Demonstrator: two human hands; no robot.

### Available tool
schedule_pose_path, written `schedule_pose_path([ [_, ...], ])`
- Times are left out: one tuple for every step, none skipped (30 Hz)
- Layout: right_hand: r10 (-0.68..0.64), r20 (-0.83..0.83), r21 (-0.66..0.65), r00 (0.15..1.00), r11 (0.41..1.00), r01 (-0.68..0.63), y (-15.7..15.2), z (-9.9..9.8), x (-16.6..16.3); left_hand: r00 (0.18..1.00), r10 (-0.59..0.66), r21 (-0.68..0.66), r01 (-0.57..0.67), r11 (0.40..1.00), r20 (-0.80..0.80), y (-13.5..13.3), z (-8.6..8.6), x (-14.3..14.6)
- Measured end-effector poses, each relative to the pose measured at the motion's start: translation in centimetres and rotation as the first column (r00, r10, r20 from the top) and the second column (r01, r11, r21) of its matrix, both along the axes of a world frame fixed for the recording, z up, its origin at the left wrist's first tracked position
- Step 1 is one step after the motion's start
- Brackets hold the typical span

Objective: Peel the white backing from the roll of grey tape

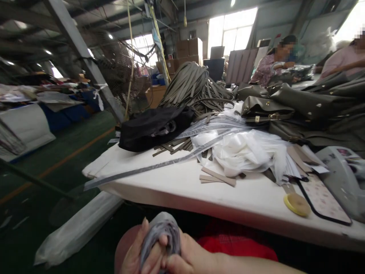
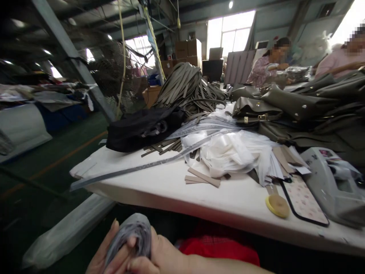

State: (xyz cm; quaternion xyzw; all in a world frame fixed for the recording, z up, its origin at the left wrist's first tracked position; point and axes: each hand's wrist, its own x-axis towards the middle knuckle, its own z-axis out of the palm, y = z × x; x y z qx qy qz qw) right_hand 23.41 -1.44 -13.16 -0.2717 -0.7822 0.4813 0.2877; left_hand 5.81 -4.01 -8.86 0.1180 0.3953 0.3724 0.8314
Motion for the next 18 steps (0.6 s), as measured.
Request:
schedule_pose_path([
  [-0.037, -0.023, -0.037, 0.999, 0.999, 0.036, -0.2, -0.2, -0.2, 0.995, 0.09, -0.008, -0.09, 0.996, 0.045, 0.2, -0.6, 0.6],
  [-0.061, -0.035, -0.077, 0.998, 0.995, 0.058, -0.1, -0.2, 0.1, 0.985, 0.163, 0.019, -0.165, 0.986, 0.059, 0.3, -1.1, 1.2],
  [-0.061, -0.03, -0.109, 0.998, 0.992, 0.057, 0.2, 0.0, 0.8, 0.974, 0.225, 0.066, -0.227, 0.972, 0.031, 0.4, -1.6, 1.7],
  [-0.031, 0.001, -0.133, 1.0, 0.991, 0.031, 0.6, 0.4, 1.8, 0.961, 0.273, 0.129, -0.266, 0.955, -0.04, 0.5, -2.2, 2.1],
  [0.015, 0.057, -0.143, 0.998, 0.99, -0.007, 1.2, 0.8, 3.0, 0.941, 0.306, 0.195, -0.276, 0.941, -0.146, 0.5, -2.7, 2.3],
  [0.055, 0.17, -0.133, 0.984, 0.991, -0.032, 1.8, 1.3, 4.3, 0.906, 0.33, 0.26, -0.262, 0.929, -0.266, 0.6, -3.3, 2.3],
  [0.118, 0.317, -0.122, 0.941, 0.989, -0.083, 2.4, 1.8, 5.4, 0.861, 0.34, 0.33, -0.217, 0.919, -0.379, 0.6, -3.8, 2.4],
  [0.182, 0.464, -0.11, 0.867, 0.983, -0.147, 2.9, 2.2, 6.3, 0.814, 0.327, 0.398, -0.129, 0.908, -0.48, 0.5, -4.2, 2.4],
  [0.237, 0.582, -0.104, 0.778, 0.971, -0.217, 3.3, 2.4, 6.9, 0.769, 0.287, 0.462, 0.011, 0.887, -0.57, 0.4, -4.6, 2.6],
  [0.281, 0.655, -0.101, 0.701, 0.952, -0.288, 3.4, 2.6, 7.1, 0.723, 0.228, 0.509, 0.195, 0.838, -0.652, 0.2, -4.9, 2.9],
  [0.311, 0.686, -0.09, 0.658, 0.934, -0.347, 3.4, 2.6, 7.1, 0.666, 0.156, 0.516, 0.386, 0.765, -0.729, 0.1, -5.1, 3.2],
  [0.326, 0.682, -0.072, 0.654, 0.921, -0.384, 3.3, 2.4, 6.9, 0.598, 0.099, 0.492, 0.542, 0.681, -0.795, -0.1, -5.2, 3.6],
  [0.329, 0.657, -0.054, 0.678, 0.918, -0.392, 3.0, 2.1, 6.6, 0.534, 0.07, 0.457, 0.642, 0.615, -0.843, -0.2, -5.3, 4.1],
  [0.319, 0.623, -0.044, 0.714, 0.926, -0.375, 2.7, 1.6, 6.2, 0.487, 0.07, 0.431, 0.687, 0.584, -0.871, -0.2, -5.4, 4.4],
  [0.295, 0.588, -0.043, 0.753, 0.941, -0.335, 2.4, 1.1, 6.0, 0.465, 0.089, 0.424, 0.69, 0.587, -0.881, -0.2, -5.4, 4.7],
  [0.264, 0.552, -0.055, 0.791, 0.958, -0.281, 2.2, 0.4, 5.8, 0.461, 0.117, 0.429, 0.664, 0.612, -0.88, -0.2, -5.5, 4.7],
  [0.234, 0.514, -0.082, 0.826, 0.971, -0.224, 1.9, -0.2, 5.7, 0.464, 0.147, 0.441, 0.628, 0.641, -0.874, -0.1, -5.7, 4.7],
  [0.206, 0.475, -0.115, 0.855, 0.978, -0.172, 1.7, -0.8, 5.6, 0.466, 0.173, 0.453, 0.595, 0.664, -0.867, 0.0, -5.8, 4.5],
])
